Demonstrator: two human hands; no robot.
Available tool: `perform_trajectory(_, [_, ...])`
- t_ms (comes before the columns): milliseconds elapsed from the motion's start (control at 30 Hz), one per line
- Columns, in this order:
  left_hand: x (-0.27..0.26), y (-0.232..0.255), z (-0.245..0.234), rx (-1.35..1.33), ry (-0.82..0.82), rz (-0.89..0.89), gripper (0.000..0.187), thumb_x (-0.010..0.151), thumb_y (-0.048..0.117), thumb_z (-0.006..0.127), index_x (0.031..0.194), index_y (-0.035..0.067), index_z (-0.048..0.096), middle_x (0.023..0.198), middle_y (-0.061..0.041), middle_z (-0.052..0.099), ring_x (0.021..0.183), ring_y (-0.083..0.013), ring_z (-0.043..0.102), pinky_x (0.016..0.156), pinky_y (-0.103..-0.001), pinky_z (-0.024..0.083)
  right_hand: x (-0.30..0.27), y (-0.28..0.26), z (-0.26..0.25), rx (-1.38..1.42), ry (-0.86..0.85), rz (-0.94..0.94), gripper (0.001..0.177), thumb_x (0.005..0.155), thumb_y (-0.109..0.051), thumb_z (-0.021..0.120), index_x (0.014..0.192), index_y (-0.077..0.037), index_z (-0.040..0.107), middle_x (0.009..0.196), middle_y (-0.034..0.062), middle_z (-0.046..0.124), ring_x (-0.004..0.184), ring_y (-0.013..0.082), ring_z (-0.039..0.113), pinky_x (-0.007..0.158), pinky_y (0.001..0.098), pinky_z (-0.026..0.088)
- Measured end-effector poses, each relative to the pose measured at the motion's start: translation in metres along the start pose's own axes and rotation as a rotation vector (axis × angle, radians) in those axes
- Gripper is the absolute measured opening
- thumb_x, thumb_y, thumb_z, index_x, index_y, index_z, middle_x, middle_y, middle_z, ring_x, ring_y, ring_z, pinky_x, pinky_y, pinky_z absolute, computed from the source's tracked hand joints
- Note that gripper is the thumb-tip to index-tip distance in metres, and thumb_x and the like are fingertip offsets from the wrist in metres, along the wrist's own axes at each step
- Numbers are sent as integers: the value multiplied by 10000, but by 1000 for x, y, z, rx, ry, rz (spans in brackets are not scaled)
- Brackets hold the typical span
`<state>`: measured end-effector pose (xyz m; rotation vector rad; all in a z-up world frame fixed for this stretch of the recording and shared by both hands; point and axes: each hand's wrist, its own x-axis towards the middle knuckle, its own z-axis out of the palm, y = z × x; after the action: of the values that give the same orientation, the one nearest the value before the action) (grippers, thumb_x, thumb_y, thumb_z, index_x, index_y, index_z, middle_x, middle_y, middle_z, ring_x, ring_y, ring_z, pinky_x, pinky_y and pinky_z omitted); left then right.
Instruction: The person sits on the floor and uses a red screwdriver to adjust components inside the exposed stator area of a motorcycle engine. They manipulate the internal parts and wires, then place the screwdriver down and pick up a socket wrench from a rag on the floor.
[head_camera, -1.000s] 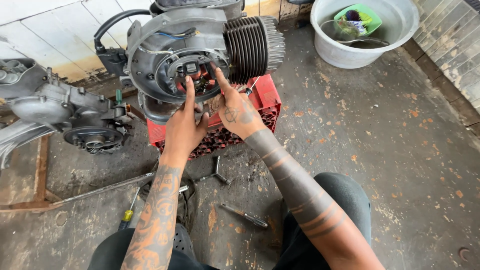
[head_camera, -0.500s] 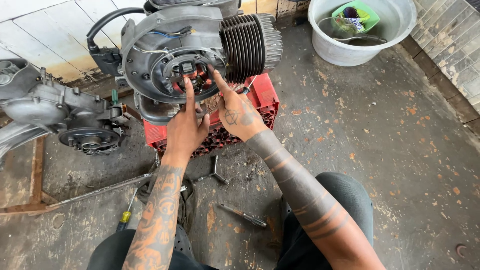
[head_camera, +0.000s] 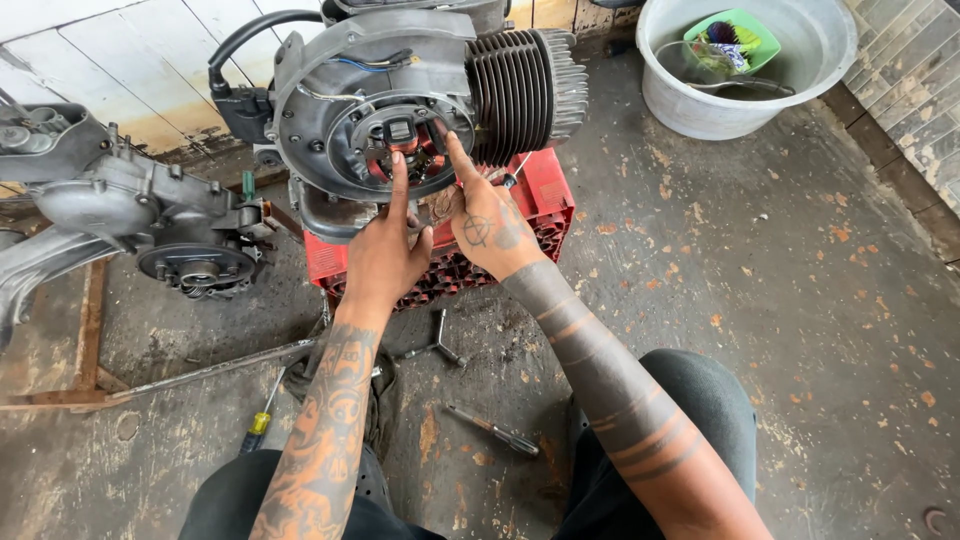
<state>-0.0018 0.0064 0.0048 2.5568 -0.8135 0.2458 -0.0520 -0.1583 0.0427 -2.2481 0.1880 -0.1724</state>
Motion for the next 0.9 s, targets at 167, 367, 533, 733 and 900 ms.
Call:
perform_trajectory(167, [1,0,5,47,-9,-24,968,924,130,660,1650,120,21,998,-168,747,837,-391,735,702,-545,583,-9,-13,-9,-73,1,-9,645,1018,-194,425,1622,-305,231,1270,328,652,1032,543,671,850,591,575])
perform_trajectory(367, [0,2,7,39,12,-13,959,934,146,646,1649,121,7,985,-154,738,830,-398,729,699,-575,579,0,-3,-5,-158,5,-19,665,1015,-200,449,1620,-353,221,1190,313,696,986,526,696,808,580,592])
perform_trajectory(533, [0,2,6,20,13,-7,981,924,118,662,1648,120,0,966,-158,744,818,-402,733,691,-577,591,-2,-11,-7,-147,6,-22,671,1026,-183,435,1625,-351,183,1141,320,708,1001,519,699,797,579,595])
perform_trajectory(733, [0,2,3,29,-14,-26,949,949,166,633,1648,118,-6,972,-134,748,841,-370,733,696,-551,590,-12,-18,-15,-182,-20,0,668,999,-197,445,1619,-340,243,1202,327,682,959,509,712,771,585,593])
perform_trajectory(900, [-1,12,-1,2,-16,-42,960,938,151,640,1638,104,-15,986,-148,755,846,-391,738,702,-578,594,-4,-10,-9,-200,29,-50,673,1010,-157,448,1625,-305,219,1172,336,695,973,514,710,789,581,599])
